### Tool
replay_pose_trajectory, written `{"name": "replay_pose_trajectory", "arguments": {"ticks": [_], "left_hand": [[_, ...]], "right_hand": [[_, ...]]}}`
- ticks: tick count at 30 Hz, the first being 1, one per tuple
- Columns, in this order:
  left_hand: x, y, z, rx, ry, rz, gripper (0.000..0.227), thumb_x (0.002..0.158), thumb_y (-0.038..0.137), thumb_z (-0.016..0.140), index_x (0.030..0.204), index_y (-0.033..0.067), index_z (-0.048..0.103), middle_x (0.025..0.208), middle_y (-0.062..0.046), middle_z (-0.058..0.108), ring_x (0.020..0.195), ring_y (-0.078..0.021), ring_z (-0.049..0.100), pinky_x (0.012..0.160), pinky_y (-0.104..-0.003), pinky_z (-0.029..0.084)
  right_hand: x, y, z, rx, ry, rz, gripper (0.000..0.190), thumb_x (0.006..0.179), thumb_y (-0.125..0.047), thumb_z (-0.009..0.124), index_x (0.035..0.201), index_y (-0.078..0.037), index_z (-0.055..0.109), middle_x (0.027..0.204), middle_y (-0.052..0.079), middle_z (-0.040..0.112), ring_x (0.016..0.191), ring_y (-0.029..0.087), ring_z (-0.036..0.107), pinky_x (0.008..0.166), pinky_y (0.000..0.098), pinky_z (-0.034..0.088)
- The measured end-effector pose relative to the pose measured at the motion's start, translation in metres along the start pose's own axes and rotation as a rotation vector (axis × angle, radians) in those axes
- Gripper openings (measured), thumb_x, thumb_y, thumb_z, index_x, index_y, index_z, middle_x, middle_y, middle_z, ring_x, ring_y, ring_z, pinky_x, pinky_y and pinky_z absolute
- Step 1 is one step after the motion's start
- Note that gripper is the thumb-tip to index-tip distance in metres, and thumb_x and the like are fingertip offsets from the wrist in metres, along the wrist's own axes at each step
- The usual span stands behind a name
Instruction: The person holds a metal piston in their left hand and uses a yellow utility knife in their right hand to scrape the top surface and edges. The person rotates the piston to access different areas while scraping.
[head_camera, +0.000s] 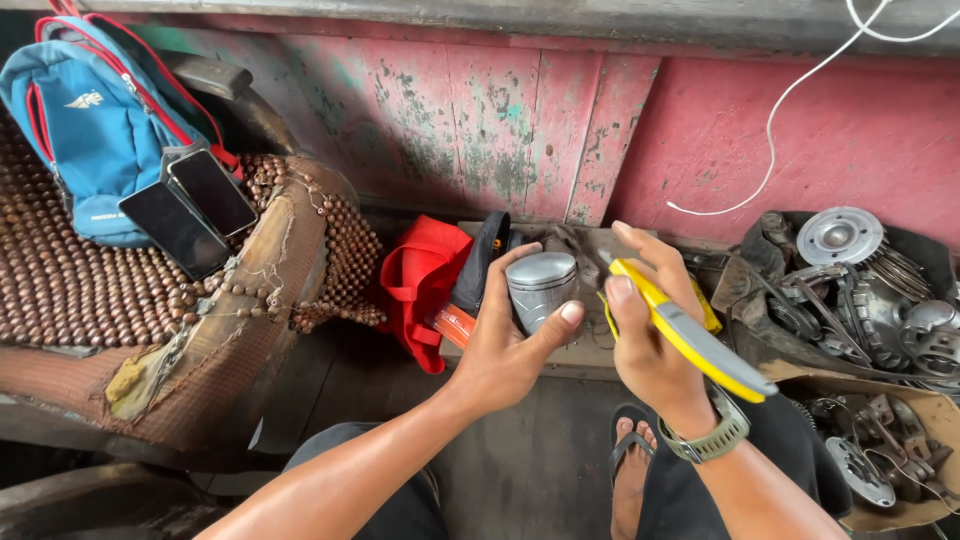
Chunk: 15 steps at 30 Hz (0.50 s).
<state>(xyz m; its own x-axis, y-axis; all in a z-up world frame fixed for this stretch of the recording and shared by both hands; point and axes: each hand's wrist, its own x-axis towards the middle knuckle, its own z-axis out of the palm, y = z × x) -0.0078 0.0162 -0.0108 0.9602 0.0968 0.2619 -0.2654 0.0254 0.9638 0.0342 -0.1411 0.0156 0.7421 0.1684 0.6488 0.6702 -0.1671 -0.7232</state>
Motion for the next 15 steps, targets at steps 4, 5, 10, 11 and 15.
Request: {"name": "replay_pose_trajectory", "arguments": {"ticks": [4, 5, 10, 11, 15], "left_hand": [[-0.005, 0.01, -0.002, 0.021, 0.093, -0.016, 0.089, 0.085, 0.036, 0.081, 0.152, 0.0011, 0.033, 0.126, -0.031, 0.056, 0.121, -0.0411, 0.061, 0.1, -0.053, 0.052], [-0.007, 0.011, -0.002, 0.027, 0.128, -0.019, 0.092, 0.083, 0.036, 0.083, 0.152, 0.0006, 0.032, 0.128, -0.033, 0.056, 0.122, -0.0442, 0.061, 0.102, -0.054, 0.051], [-0.014, 0.01, 0.002, 0.087, 0.218, 0.026, 0.098, 0.077, 0.038, 0.087, 0.15, -0.0013, 0.035, 0.129, -0.034, 0.057, 0.125, -0.0501, 0.059, 0.105, -0.056, 0.049], [-0.015, 0.01, 0.001, 0.154, 0.247, 0.061, 0.1, 0.072, 0.041, 0.09, 0.148, 0.0003, 0.039, 0.13, -0.033, 0.056, 0.124, -0.0501, 0.06, 0.105, -0.057, 0.048], [-0.022, 0.004, -0.003, 0.262, 0.299, 0.149, 0.109, 0.062, 0.045, 0.095, 0.147, 0.0015, 0.043, 0.129, -0.027, 0.056, 0.123, -0.0471, 0.06, 0.103, -0.055, 0.049]], "right_hand": [[-0.002, -0.002, 0.013, -0.067, 0.025, 0.061, 0.04, 0.107, -0.025, 0.056, 0.145, -0.011, 0.055, 0.103, 0.013, 0.062, 0.087, 0.022, 0.062, 0.088, 0.0425, 0.052], [-0.003, -0.005, 0.016, -0.043, 0.02, 0.086, 0.038, 0.107, -0.022, 0.057, 0.143, -0.01, 0.056, 0.095, 0.011, 0.058, 0.083, 0.02, 0.059, 0.086, 0.0393, 0.052], [-0.01, -0.014, 0.032, 0.058, 0.05, 0.168, 0.034, 0.108, -0.018, 0.058, 0.141, -0.008, 0.056, 0.086, 0.005, 0.05, 0.078, 0.015, 0.051, 0.081, 0.0339, 0.05], [-0.012, -0.016, 0.036, 0.11, 0.097, 0.21, 0.032, 0.109, -0.02, 0.056, 0.139, -0.008, 0.058, 0.087, 0.003, 0.048, 0.082, 0.013, 0.051, 0.083, 0.0328, 0.049], [-0.022, -0.006, 0.05, 0.287, 0.189, 0.365, 0.033, 0.11, -0.023, 0.053, 0.14, -0.01, 0.055, 0.09, 0.006, 0.057, 0.084, 0.01, 0.056, 0.08, 0.0265, 0.049]]}}
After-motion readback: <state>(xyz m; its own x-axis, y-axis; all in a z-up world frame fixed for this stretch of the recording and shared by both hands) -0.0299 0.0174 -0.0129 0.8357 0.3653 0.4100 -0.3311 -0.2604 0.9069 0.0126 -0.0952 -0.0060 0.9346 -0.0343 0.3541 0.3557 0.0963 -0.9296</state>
